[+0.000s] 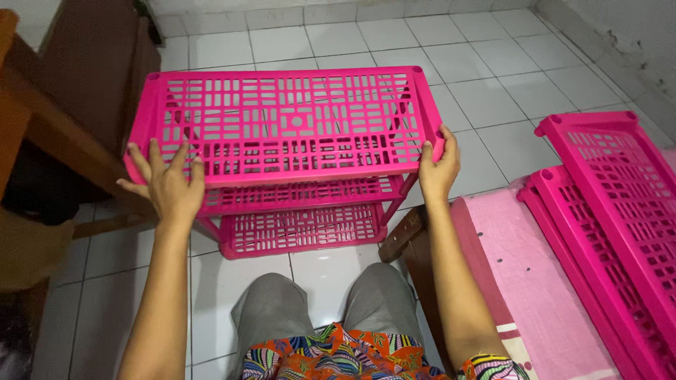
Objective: The person assembles a pink plastic shelving unit by inserting cylindrical legs into the corners of stacked trays and securing them with small plastic caps. The person handles multiple trays and legs, stacking them to form a multi-tiered structure.
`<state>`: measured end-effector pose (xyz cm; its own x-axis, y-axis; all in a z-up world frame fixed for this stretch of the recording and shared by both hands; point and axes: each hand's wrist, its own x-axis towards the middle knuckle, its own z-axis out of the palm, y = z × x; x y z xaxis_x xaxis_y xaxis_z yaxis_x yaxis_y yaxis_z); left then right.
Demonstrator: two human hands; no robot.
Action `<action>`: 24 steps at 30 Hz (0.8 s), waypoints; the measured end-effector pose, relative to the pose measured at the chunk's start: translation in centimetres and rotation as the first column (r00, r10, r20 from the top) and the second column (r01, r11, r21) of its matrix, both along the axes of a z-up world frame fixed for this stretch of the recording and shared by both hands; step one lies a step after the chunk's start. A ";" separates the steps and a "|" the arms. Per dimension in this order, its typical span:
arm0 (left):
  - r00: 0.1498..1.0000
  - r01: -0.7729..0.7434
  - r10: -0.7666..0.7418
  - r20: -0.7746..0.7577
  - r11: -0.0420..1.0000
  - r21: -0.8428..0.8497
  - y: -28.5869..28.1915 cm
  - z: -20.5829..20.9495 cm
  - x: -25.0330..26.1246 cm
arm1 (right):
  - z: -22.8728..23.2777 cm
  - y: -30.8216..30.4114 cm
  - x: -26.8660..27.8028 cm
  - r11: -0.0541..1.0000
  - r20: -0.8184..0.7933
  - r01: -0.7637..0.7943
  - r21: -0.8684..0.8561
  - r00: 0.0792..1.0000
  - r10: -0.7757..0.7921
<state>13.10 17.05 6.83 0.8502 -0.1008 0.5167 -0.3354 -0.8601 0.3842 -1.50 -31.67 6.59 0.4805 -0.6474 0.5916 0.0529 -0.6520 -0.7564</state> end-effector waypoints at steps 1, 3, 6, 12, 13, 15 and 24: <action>1.000 0.015 -0.015 -0.006 1.000 -0.009 -0.1 0.4 -0.3 | 0.3 0.5 -0.2 0.993 0.010 0.054 -0.108 0.999 -0.053; 1.000 0.030 -0.030 -0.004 1.000 -0.008 -0.5 1.8 -1.3 | 1.3 2.1 -0.6 0.936 0.053 0.150 -0.317 0.989 -0.140; 0.999 0.042 -0.042 0.005 0.999 0.014 -1.1 4.5 -4.5 | 3.4 6.6 -1.0 0.942 0.138 -0.016 -0.336 0.988 0.066; 0.980 0.191 -0.190 0.066 0.981 -0.023 -0.2 11.7 -15.9 | 9.1 19.9 -2.5 0.726 0.061 -0.591 -0.352 0.759 0.648; 0.979 0.191 -0.191 0.071 0.982 -0.004 0.2 13.0 -17.9 | 10.1 22.1 -2.9 0.640 0.032 -0.677 -0.363 0.678 0.734; 0.981 0.169 -0.171 0.095 0.985 0.034 1.2 15.7 -21.6 | 12.1 26.0 -4.2 0.389 -0.008 -0.856 -0.341 0.417 0.909; 0.933 -0.297 0.232 0.275 0.928 0.226 7.3 24.7 -35.9 | 20.4 39.8 -9.2 -0.078 0.038 -0.912 -0.402 -0.101 0.994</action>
<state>-22.82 24.31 31.50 0.7185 -0.0469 0.6939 -0.1349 -0.9882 0.0729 -10.74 8.14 26.96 0.3069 0.4834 0.8198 0.8897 0.1602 -0.4275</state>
